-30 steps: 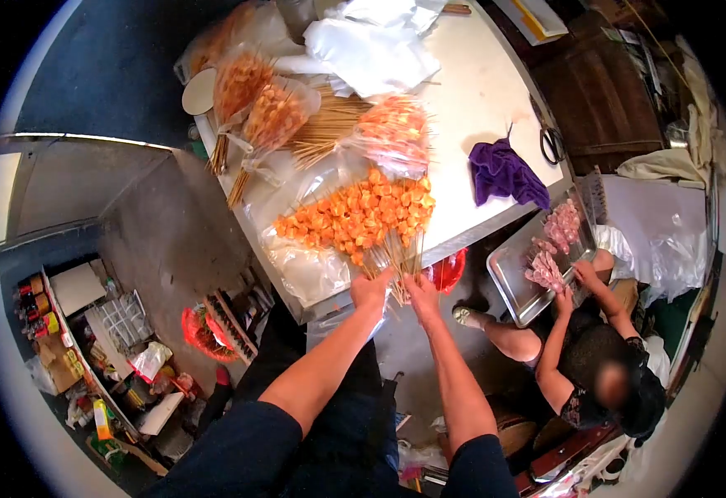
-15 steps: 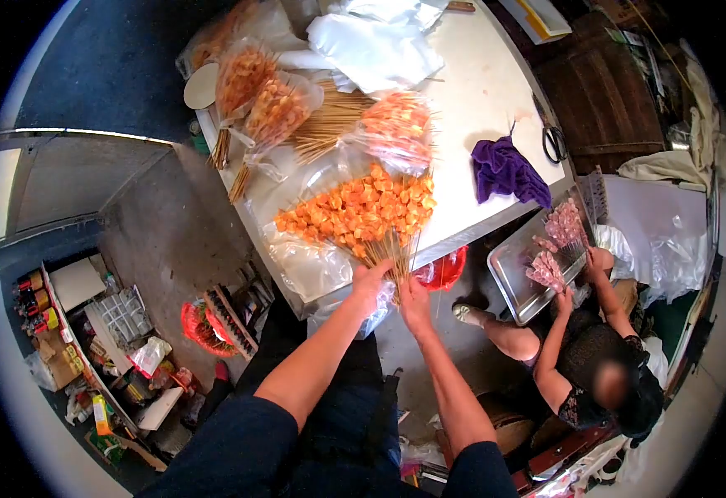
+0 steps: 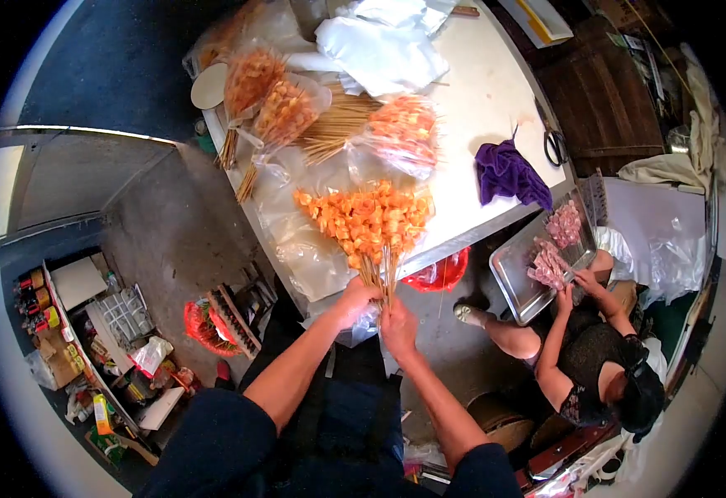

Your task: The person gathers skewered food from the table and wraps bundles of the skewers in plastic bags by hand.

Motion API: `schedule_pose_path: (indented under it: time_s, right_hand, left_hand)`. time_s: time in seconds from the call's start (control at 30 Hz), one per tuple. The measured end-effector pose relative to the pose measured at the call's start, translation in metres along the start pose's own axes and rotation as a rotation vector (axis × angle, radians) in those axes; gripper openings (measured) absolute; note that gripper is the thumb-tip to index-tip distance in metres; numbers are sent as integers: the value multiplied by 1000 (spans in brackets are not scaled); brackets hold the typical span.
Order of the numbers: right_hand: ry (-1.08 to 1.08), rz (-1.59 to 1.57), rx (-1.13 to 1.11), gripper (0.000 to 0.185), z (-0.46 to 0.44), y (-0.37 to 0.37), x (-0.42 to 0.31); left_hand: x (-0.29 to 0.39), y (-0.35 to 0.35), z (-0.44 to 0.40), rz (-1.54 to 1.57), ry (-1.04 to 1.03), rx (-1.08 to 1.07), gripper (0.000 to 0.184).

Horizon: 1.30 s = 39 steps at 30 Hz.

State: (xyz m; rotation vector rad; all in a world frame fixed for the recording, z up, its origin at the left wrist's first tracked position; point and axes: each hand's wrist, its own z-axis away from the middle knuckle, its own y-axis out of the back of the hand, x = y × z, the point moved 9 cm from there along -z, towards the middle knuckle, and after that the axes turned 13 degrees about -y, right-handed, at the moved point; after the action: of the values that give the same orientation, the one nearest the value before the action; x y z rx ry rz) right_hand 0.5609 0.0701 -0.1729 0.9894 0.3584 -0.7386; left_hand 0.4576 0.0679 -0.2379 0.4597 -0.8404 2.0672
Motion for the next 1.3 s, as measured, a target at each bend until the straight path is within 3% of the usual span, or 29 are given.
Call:
schedule_pose_path:
  time_s: [0.13,0.2,0.4,0.43,0.5,0.57,0.6,0.67,0.73,0.8,0.83,0.9,1.0,1.07,1.1,1.13,1.17,1.23,1.3]
  right_hand:
    - [-17,112,21,16,3,-3,-6]
    - [-44,187,6,17,4,-10,-3]
    - [-27,259,-125,23,7,-12,-13]
    - [49,220,-212,28,13,-14,-18]
    - [127,181,-298,33,19,-15,-8]
    - [-65,-357,-605,44,19,-30,32]
    - [-61,-353,-609,44,13,-23,31]
    - [-481,-527,-534,51,-6,-6,46]
    - [-506,-612,-484,47,-20,1,19]
    - [-488,-560,-770,44,-20,-24,-5]
    - [-618,-549,-725,36,-22,-32,-4]
    - [-658,-622,-713,33,-24,-36,-8]
    - [-713,-750,-654,28,-25,-39,-13]
    - [-644,-940,-466,25,-31,-30,-11]
    - [-607,-936,-407,22,-31,-25,-16]
    - [-608,-933,-412,22,-29,-20,-22]
    - [-667,-903,-478,21,-26,-19,-26]
    - [-733,-871,-510,17,-24,-24,-20]
    - [-727,-877,-536,17,-25,-27,-13]
  left_hand:
    - [1,-10,6,92,170,-22,15]
    - [0,0,-4,-278,56,52,19]
    - [10,24,-11,-765,-99,252,14]
    - [14,25,-9,-766,-100,251,14]
    - [10,20,-3,-379,-12,183,11]
    - [19,17,1,-409,-22,156,11]
    - [23,16,4,-438,-32,132,11]
    - [25,12,12,-397,-10,86,11]
    - [19,4,20,-360,23,51,10]
    - [8,-8,28,-140,-4,19,10]
    - [5,-10,30,-96,-43,57,12]
    - [-2,-6,30,-48,-84,98,14]
    - [-5,-4,25,-182,-89,-55,15]
    - [11,-18,34,-401,-77,-320,18]
    - [26,-19,36,-643,-121,-370,25]
    - [44,-22,46,-641,-121,-365,25]
    - [68,-39,61,-581,-189,-490,28]
    - [59,-34,73,-940,-38,-866,31]
    - [54,6,62,-793,-35,-800,30]
